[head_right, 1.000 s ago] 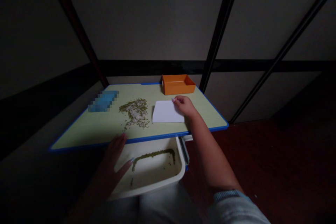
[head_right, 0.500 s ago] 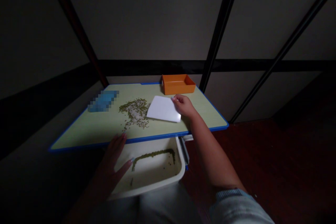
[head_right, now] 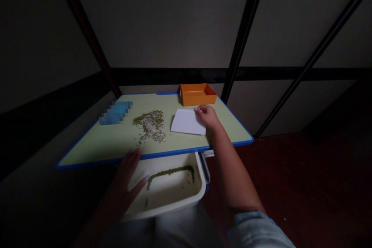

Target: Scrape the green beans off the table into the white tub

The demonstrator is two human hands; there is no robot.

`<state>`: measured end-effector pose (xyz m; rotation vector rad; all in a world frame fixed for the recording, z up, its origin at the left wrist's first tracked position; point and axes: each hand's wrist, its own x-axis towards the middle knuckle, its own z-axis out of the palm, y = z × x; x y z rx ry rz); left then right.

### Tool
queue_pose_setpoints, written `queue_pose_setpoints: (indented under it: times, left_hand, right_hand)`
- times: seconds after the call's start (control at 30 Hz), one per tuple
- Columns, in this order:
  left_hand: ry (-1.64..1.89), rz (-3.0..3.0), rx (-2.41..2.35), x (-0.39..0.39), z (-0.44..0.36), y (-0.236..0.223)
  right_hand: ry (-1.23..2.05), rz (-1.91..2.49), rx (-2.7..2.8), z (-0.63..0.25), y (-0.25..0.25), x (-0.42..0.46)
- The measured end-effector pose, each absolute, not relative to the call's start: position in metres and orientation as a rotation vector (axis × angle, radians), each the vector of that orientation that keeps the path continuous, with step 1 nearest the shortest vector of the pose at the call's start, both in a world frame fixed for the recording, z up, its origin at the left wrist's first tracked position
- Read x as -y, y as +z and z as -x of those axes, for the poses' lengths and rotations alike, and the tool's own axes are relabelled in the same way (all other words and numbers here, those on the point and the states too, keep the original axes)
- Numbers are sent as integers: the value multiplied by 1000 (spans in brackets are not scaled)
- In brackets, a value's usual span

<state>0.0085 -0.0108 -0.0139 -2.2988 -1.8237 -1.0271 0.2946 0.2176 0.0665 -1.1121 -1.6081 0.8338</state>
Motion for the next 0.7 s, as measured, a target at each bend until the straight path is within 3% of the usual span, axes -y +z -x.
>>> queue_pose_setpoints:
  times: [0.7]
  left_hand:
    - [-1029, 2285, 1818, 11, -9, -14]
  right_hand:
    - [851, 1103, 1586, -291, 68, -213]
